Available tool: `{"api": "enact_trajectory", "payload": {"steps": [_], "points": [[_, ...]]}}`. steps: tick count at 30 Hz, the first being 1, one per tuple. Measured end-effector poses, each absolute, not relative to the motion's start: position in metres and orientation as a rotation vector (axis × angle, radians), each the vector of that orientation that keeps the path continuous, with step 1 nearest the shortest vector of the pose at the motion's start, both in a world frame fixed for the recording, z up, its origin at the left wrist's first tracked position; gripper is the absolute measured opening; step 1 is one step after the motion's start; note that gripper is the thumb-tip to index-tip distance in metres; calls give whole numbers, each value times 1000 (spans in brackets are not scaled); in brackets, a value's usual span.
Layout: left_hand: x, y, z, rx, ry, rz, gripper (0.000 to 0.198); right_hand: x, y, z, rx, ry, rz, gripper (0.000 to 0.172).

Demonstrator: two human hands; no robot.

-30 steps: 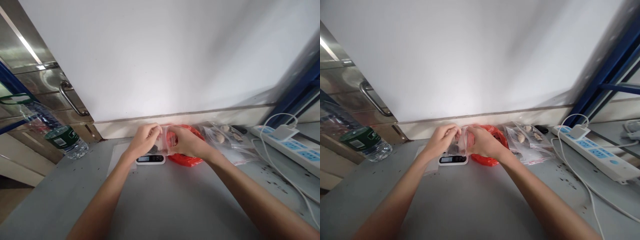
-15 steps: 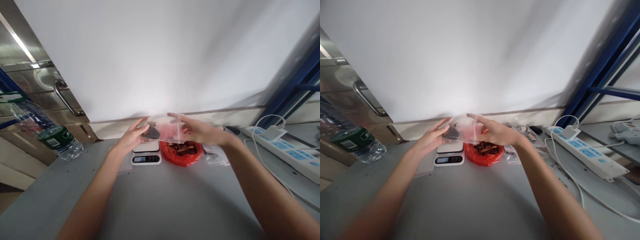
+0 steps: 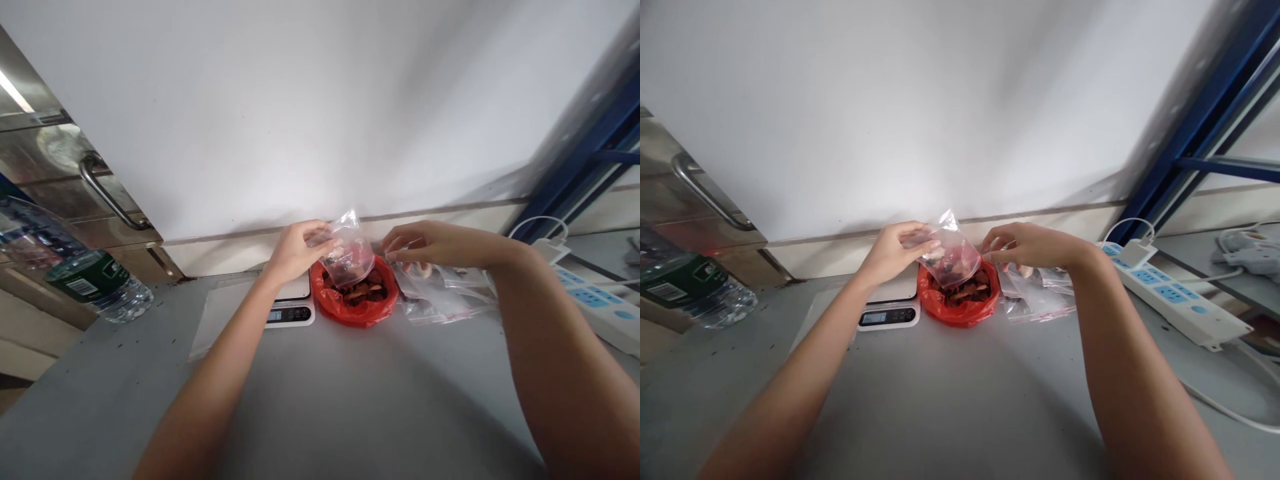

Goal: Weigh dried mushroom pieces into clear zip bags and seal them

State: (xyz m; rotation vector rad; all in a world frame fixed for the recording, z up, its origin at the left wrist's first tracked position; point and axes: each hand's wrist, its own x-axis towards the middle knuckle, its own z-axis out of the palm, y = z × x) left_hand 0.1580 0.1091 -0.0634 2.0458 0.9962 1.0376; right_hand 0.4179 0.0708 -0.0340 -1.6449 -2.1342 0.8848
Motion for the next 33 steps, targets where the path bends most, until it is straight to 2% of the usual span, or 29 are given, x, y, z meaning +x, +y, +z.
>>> {"api": "enact_trajectory", "payload": {"steps": [3,7,9,15,22,25,28,33], "points": [[166,112,-55,2153,965,1023,16,417,72,-36,-1679,-2158,848,44],[171,113,-39,2268,902,1025,15,412,70,-34,-1695,-2206,791,67],[173,112,-31,2328,873,1019,16,409,68,-33,-1711,-2220,731,74],[172,104,-15,2388,831,1000,18,404,67,-29,-1624,-2282,575,48],[165,102,-24,2222,702,1158,24,405,70,-33,-1552,-2127,518,30],[156,103,-31,2126,751,1247,24,402,71,-35,-1403,-2034,566,28],[146,100,-34,2067,910,1172,35,397,71,-37,-1305,-1929,570,30],[139,93,-41,2087,997,1150,28,381,70,-39,-1211,-1919,707,28]]}}
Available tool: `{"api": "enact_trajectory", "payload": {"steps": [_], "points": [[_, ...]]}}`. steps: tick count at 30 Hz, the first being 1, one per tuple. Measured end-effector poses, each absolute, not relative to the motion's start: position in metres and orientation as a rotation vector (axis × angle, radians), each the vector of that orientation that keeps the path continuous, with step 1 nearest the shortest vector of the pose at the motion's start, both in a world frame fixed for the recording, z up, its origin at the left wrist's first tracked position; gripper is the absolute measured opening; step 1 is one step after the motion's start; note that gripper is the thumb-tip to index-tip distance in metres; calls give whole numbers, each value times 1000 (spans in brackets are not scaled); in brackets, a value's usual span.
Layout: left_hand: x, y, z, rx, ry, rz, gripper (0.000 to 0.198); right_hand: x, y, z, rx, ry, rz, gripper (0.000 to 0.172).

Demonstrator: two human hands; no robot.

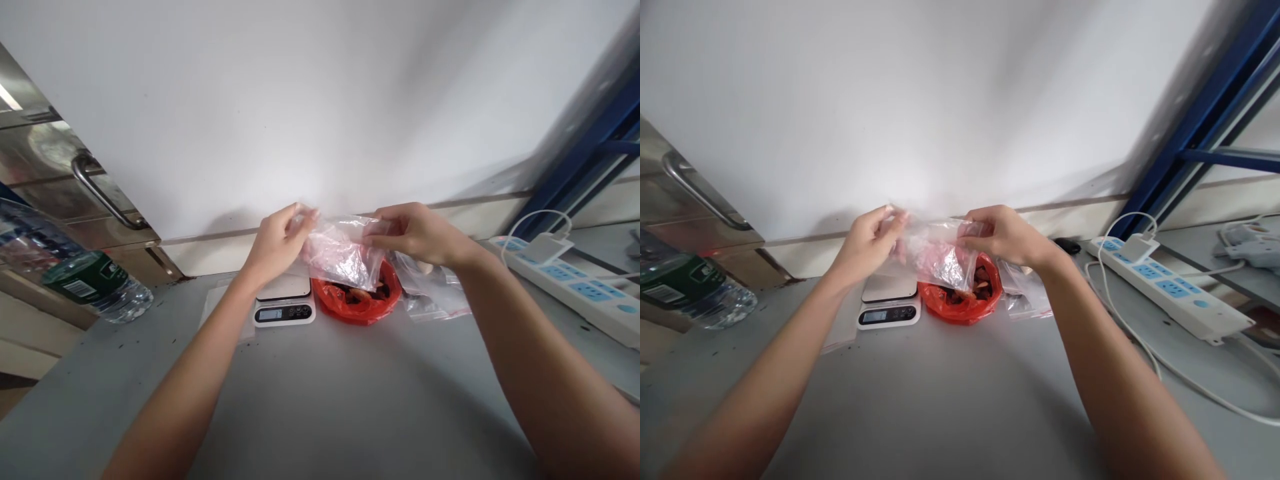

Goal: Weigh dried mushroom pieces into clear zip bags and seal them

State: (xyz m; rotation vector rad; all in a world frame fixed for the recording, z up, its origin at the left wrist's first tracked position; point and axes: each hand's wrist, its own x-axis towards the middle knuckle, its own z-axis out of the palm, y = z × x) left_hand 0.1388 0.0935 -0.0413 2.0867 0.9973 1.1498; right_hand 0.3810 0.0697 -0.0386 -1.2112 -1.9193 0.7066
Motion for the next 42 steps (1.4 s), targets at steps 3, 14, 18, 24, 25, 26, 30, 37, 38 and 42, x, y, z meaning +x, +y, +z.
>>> {"api": "enact_trajectory", "payload": {"steps": [3,14,18,24,25,26,30,37,38,42], "points": [[136,91,-49,2033,1028,1298,28,367,68,-41,-1152,-1776,871,34],[70,79,-87,1441,1276,1403,38,301,64,-77,-1126,-1420,1177,40],[17,67,-102,1291,1430,1476,38,269,60,-86,-1160,-1540,663,24],[-53,60,-125,1319,1718,1573,41,200,62,-100,-782,-2066,-62,29],[-58,60,-126,1319,1734,1587,40,188,59,-106,-727,-2202,-117,30],[-62,59,-126,1336,1742,1587,38,177,55,-114,-686,-2327,-152,29],[-59,56,-127,1841,1719,1225,36,148,37,-147,-647,-2700,-172,21],[-40,57,-156,2285,1608,615,46,150,37,-154,-678,-2856,90,25],[-39,58,-159,2305,1645,525,48,152,39,-152,-675,-2866,124,26],[-33,59,-158,2384,1812,98,54,162,37,-146,-529,-2868,158,24]]}}
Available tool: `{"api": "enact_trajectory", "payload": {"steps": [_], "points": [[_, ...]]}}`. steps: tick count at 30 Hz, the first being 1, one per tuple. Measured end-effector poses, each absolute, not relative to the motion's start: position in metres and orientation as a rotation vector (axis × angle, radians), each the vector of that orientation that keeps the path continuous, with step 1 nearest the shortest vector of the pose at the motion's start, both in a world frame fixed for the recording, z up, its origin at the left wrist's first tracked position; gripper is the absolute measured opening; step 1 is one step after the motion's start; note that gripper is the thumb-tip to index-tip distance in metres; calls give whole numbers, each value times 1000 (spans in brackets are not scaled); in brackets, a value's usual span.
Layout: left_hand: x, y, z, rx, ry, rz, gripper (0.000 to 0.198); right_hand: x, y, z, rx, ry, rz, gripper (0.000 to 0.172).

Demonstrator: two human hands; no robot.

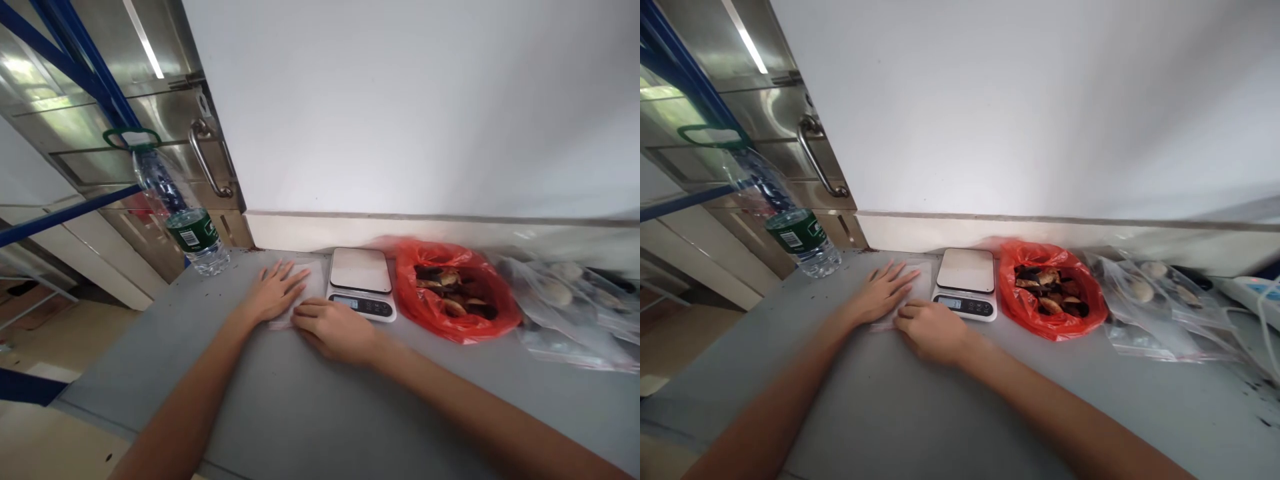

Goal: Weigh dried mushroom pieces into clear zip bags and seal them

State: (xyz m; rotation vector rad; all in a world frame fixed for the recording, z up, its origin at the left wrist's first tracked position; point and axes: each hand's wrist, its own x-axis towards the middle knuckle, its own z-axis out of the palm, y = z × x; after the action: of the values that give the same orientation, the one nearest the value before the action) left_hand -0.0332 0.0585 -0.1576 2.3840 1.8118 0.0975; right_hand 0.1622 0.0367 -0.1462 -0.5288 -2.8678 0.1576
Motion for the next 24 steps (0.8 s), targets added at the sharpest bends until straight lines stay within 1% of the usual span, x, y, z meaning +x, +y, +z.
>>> {"api": "enact_trajectory", "payload": {"steps": [2,5,7,9,12,13,15,17,20,22,24], "points": [[-31,57,-153,2409,1830,2,55,173,32,-142,-440,-2825,134,24],[-31,58,-147,2407,1858,-17,54,200,28,-133,-393,-2766,115,28],[-30,60,-144,2423,1870,68,51,226,28,-125,-405,-2678,92,31],[-25,63,-140,2496,1826,256,48,256,30,-118,-488,-2409,38,33],[1,65,-129,2649,1618,571,47,301,34,-109,-941,-2026,-89,27],[15,64,-124,2695,1523,604,47,315,35,-106,-1107,-1902,-126,24],[47,63,-112,2795,1293,626,43,341,36,-102,-1305,-1585,-231,24],[82,60,-102,2832,1101,614,40,366,36,-100,-1414,-1406,-305,23],[127,59,-93,2812,949,609,35,399,38,-102,-1600,-1333,-338,23],[149,58,-93,2801,918,504,37,417,41,-107,-1748,-1342,-328,28],[164,58,-97,2796,921,340,41,430,46,-114,-1934,-1384,-265,37]]}}
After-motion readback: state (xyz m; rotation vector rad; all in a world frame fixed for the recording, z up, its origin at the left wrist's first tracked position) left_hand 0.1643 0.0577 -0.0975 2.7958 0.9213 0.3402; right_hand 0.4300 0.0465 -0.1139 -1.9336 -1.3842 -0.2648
